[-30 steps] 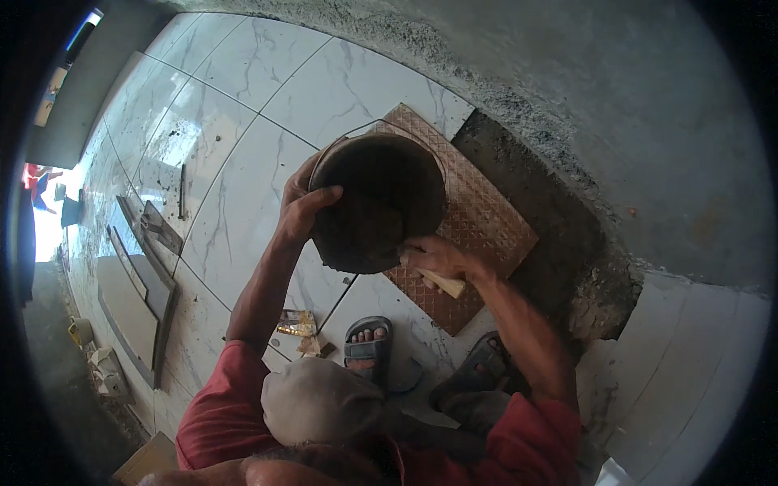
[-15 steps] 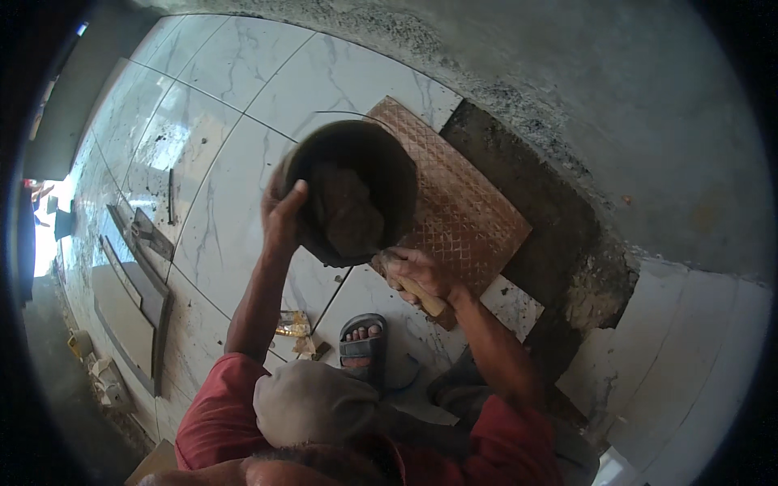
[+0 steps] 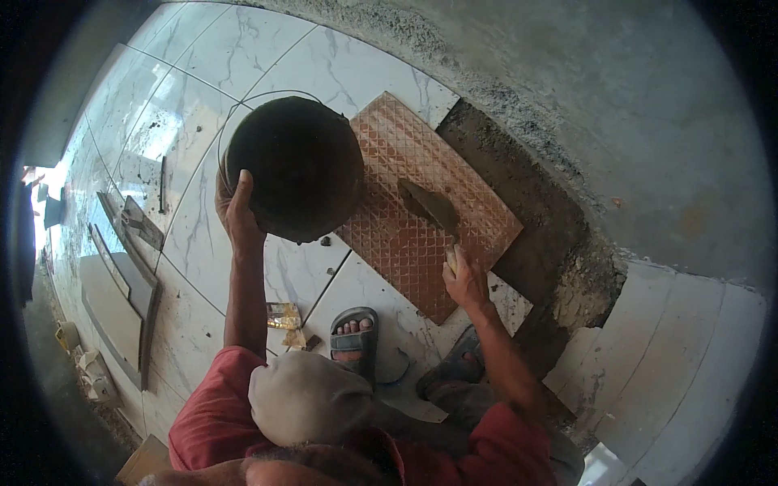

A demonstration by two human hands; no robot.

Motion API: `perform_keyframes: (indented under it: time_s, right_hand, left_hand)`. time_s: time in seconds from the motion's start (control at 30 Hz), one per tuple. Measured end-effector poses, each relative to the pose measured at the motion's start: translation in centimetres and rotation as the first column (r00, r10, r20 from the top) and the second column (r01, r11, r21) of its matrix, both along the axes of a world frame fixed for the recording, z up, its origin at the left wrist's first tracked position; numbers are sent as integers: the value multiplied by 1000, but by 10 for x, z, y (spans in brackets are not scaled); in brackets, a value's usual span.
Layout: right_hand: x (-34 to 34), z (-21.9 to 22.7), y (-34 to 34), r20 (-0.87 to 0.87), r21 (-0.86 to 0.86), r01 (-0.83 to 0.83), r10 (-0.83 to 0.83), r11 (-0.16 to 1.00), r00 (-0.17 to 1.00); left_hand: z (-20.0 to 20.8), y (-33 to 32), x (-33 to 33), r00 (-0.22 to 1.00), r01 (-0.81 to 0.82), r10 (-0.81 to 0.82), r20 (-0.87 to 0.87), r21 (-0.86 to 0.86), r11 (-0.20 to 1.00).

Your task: The person scoops mortar from a bucket onto the back of a tile and spreads it across the surface using a trowel.

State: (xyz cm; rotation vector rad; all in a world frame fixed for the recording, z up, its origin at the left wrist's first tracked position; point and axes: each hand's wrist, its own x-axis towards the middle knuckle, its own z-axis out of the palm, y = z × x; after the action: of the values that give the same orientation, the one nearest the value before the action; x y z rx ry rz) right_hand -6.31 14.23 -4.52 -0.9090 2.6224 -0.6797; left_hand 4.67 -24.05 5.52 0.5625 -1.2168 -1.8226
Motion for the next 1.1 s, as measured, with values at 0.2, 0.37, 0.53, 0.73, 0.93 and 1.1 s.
perform_keyframes:
  time_s: [0.2,0.37,0.53,0.73,0.93,1.1]
  right_hand:
    - [1,16,-15,-5,-40,9,-10,999,1000]
    - [0,104,-69,278,-171,13,35,985,960]
    - [6,106,-145,813,-171,280,-25,944,582]
    - [48,79,-185,99,-273,-149,182,951,978]
    - [61,102,-158,-135,167,-504,526,847,840]
    - [40,121,-141,124,273,-581,571,767,812]
  left_hand:
    - [-4,2,7,999,27,-27,-26,8,1000]
    - [-1,22,0,995,98,-98,-17,23,995]
    - [-10,43,-1,989,141,-143,-29,-54,989]
    - [0,44,-2,965,260,-261,-11,-48,964]
    - [5,27,20,970,234,-225,89,-109,966]
    - [11,21,58,981,153,-158,109,52,987]
